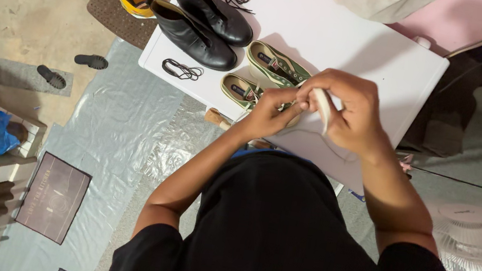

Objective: The person laces a pair of green canvas sneakers with white laces. They thread the laces through the eyelets, pull them tight, and tie a bow on each shoe. The shoes remain on a white surface throughout the process.

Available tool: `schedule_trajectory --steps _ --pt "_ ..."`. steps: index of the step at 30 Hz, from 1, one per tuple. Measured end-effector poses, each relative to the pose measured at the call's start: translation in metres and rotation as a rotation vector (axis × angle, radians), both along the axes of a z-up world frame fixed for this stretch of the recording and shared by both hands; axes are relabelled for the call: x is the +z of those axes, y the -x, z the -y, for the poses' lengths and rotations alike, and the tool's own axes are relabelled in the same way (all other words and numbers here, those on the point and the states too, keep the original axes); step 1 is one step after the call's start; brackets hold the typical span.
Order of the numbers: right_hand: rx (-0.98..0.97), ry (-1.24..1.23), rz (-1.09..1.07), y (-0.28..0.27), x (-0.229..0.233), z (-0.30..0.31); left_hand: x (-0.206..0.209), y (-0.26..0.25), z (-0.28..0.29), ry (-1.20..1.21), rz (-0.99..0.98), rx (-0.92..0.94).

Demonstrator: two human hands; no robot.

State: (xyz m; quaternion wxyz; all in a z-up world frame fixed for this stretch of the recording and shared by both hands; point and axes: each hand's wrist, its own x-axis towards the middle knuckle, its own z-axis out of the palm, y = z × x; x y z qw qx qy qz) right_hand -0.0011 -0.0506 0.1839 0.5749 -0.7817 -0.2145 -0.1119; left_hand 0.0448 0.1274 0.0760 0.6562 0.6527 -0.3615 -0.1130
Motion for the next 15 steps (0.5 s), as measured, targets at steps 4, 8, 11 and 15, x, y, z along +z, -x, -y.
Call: schedule_trajectory --steps 4,8,11,15 --pt "0.024 -0.131 -0.02 -0.005 -0.017 0.013 0.009 0.007 -0.021 -0.063 0.025 0.036" --pt "-0.132 0.056 -0.25 -0.013 -0.12 0.054 0.011 0.013 -0.046 -0.091 0.009 0.002" --pt "-0.243 0.299 -0.513 -0.005 -0.237 0.058 0.005 0.014 -0.06 -0.407 0.034 0.005" --pt "-0.249 0.549 -0.58 0.04 -0.344 0.046 -0.027 0.017 -0.068 -0.652 0.31 -0.092"
